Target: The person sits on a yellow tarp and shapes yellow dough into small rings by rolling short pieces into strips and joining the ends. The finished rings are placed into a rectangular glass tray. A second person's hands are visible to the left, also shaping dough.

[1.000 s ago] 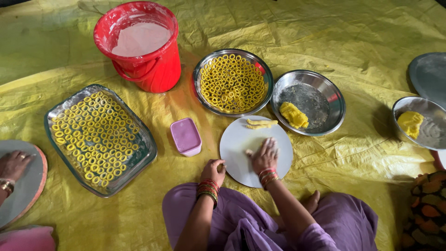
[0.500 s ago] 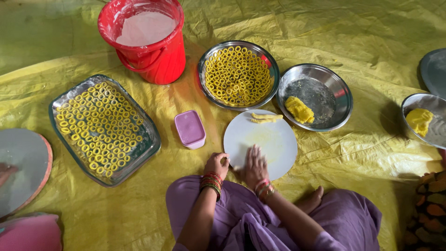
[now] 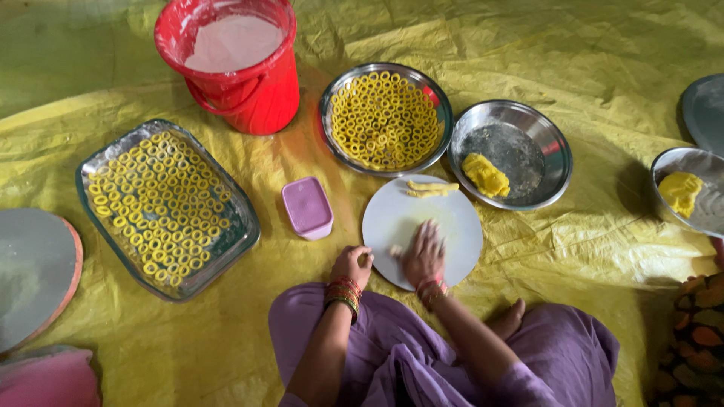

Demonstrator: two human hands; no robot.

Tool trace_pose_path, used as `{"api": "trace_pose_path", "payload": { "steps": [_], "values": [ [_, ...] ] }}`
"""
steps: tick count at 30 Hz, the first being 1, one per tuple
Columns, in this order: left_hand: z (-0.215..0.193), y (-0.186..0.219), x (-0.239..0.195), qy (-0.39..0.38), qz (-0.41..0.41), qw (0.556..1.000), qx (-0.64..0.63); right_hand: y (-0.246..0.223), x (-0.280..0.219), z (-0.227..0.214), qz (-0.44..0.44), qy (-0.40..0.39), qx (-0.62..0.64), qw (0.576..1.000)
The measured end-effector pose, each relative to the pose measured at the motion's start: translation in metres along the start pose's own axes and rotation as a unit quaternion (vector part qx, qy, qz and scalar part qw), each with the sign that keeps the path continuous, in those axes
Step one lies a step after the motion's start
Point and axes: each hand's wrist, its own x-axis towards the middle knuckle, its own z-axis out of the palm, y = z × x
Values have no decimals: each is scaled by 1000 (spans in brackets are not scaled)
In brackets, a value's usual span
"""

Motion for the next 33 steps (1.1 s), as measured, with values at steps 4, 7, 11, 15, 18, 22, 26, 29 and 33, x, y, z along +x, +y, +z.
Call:
{"api": "trace_pose_path", "payload": {
  "steps": [4,7,11,15,18,22,26,29,33],
  "values": [
    [-3,0,0,-16,-19,1000,-7,8,18,-9,48,38,81,995],
    [-6,4,0,-16,-25,1000,-3,-12,-27,10,-33,-13,1,999],
    [-7,8,0,-21,-31,999,8,-13,-43,10,-65,-24,-70,995],
    [-6,6,-4,-17,-38,999,10,3,-6,-23,81,1,66,995],
    [-6,5,-2,-13,-39,999,0,-6,-17,-32,54,-43,15,997],
    [-4,3,1,-14,-21,1000,0,-20,-59,-23,-57,-86,-36,994],
    [-4,2,-1,-15,-20,1000,12,-5,-29,-39,24,-37,2,999],
    [-6,6,-1,-18,-28,999,12,-4,-18,-47,45,-24,30,998],
    [-7,5,-2,-22,-24,999,15,-20,-52,-26,-35,-118,-29,992]
  ]
}}
